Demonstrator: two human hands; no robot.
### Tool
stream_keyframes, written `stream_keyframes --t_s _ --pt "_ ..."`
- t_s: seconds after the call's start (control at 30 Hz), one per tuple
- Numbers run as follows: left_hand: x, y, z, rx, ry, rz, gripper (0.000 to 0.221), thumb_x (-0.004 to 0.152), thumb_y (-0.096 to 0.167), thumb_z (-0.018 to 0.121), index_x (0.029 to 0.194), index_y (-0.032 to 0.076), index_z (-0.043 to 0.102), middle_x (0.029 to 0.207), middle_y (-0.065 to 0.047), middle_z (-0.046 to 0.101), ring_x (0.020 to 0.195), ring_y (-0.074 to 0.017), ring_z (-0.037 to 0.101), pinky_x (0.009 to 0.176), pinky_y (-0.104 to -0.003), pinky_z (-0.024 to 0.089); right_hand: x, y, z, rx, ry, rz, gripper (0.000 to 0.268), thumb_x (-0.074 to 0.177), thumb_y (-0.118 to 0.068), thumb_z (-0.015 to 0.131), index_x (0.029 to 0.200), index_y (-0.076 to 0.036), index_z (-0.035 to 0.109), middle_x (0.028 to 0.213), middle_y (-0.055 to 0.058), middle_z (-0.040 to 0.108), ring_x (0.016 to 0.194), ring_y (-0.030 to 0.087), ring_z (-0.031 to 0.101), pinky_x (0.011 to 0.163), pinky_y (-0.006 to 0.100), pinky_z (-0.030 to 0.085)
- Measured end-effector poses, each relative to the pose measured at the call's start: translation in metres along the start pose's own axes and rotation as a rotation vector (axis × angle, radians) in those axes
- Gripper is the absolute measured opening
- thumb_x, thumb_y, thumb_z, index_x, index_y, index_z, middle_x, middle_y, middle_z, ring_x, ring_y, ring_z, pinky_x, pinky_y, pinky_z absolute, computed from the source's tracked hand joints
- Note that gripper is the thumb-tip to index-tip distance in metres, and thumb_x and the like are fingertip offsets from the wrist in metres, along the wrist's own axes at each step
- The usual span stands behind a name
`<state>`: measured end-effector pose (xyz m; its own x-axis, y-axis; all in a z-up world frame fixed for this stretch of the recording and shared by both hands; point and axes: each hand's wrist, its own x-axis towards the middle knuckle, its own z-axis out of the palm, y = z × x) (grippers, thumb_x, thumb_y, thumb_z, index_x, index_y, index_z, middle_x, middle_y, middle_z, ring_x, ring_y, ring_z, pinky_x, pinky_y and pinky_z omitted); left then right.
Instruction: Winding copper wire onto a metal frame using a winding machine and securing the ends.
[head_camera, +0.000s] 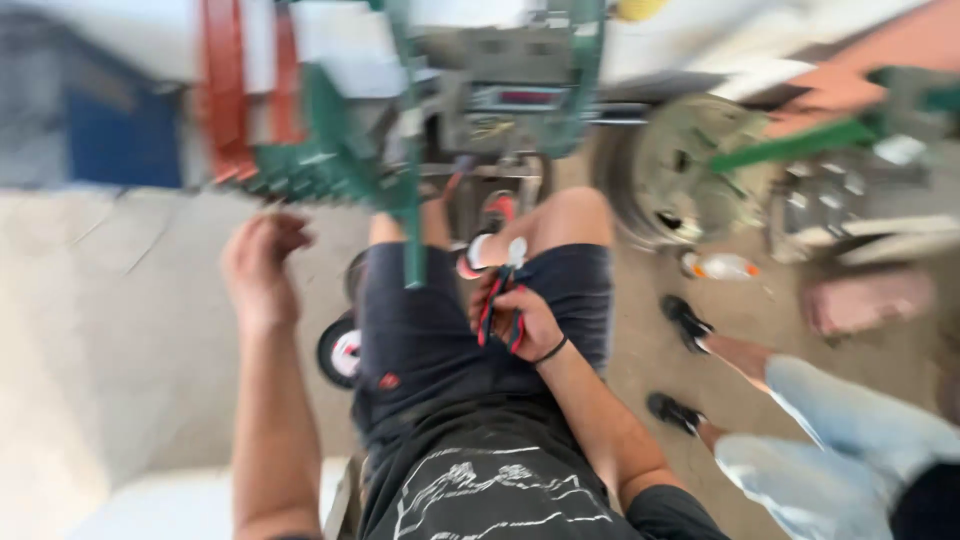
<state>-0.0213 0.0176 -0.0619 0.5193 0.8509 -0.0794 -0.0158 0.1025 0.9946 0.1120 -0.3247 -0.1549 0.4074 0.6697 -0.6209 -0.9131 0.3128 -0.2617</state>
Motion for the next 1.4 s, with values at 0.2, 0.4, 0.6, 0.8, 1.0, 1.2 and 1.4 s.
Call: stream_keyframes --t_s 0.2,0.4,0.6,0.8,1.0,1.2,1.4 --pt "-0.003 0.050 0.019 0.079 -0.015 -0.055 0.026 0.095 0.017 0.059 0.073 0.007 0.067 0.059 -0.007 0.050 0.047 -0.0126 0.047 0.050 -0.026 0.041 0.027 0.051 0.081 -0.558 -0.451 0.236 0.045 0.072 0.014 0.063 0.117 0.008 0.061 0.095 0.029 0.073 0.086 0.041 0.076 0.076 0.052 0.064" --pt "-0.003 0.065 0.022 0.090 -0.120 -0.118 0.032 0.099 0.030 0.060 0.073 0.014 0.070 0.046 0.005 0.038 0.046 -0.0054 0.030 0.048 -0.021 0.028 0.091 0.047 0.171 -0.976 -0.668 -0.050 0.042 0.057 0.012 0.063 0.098 0.004 0.071 0.085 0.018 0.073 0.077 0.030 0.074 0.071 0.040 0.060" --pt "-0.004 0.058 0.010 -0.091 -0.155 -0.169 0.027 0.099 0.018 0.060 0.075 0.010 0.069 0.058 -0.010 0.058 0.054 -0.0127 0.058 0.046 -0.028 0.053 0.125 0.049 0.196 -1.221 -0.571 -0.219 0.029 0.066 0.019 0.068 0.089 0.001 0.070 0.073 0.009 0.059 0.069 0.020 0.061 0.062 0.034 0.049" --pt "-0.004 0.063 0.005 0.079 -0.236 -0.021 0.027 0.100 0.027 0.061 0.076 0.017 0.069 0.059 -0.001 0.056 0.065 -0.0089 0.054 0.063 -0.028 0.051 0.146 0.052 0.169 -1.072 -0.601 -0.210 0.039 0.069 0.021 0.062 0.103 0.002 0.064 0.081 0.014 0.063 0.077 0.022 0.069 0.065 0.040 0.060" --pt "-0.002 0.060 0.002 0.067 -0.297 -0.004 0.029 0.103 0.026 0.059 0.078 0.015 0.069 0.066 -0.006 0.057 0.073 -0.0106 0.055 0.069 -0.032 0.051 0.156 0.054 0.166 -0.993 -0.671 -0.250 0.048 0.076 0.027 0.060 0.117 0.004 0.057 0.098 0.010 0.060 0.097 0.024 0.068 0.082 0.045 0.065" --pt "0.000 0.058 0.001 0.033 -0.290 0.004 0.027 0.102 0.025 0.060 0.078 0.015 0.068 0.066 -0.003 0.057 0.073 -0.0118 0.054 0.070 -0.033 0.051 0.180 0.045 0.145 -0.947 -0.723 -0.235 0.044 0.071 0.030 0.066 0.108 0.009 0.058 0.087 0.016 0.056 0.085 0.031 0.069 0.066 0.044 0.062" --pt "-0.003 0.072 0.002 0.017 -0.308 -0.021 0.027 0.102 0.026 0.058 0.078 0.016 0.067 0.065 -0.002 0.056 0.071 -0.0105 0.055 0.069 -0.030 0.050 0.165 0.052 0.161 -0.975 -0.719 -0.245 0.038 0.075 0.025 0.069 0.105 0.003 0.060 0.088 0.010 0.059 0.089 0.023 0.070 0.069 0.035 0.060"
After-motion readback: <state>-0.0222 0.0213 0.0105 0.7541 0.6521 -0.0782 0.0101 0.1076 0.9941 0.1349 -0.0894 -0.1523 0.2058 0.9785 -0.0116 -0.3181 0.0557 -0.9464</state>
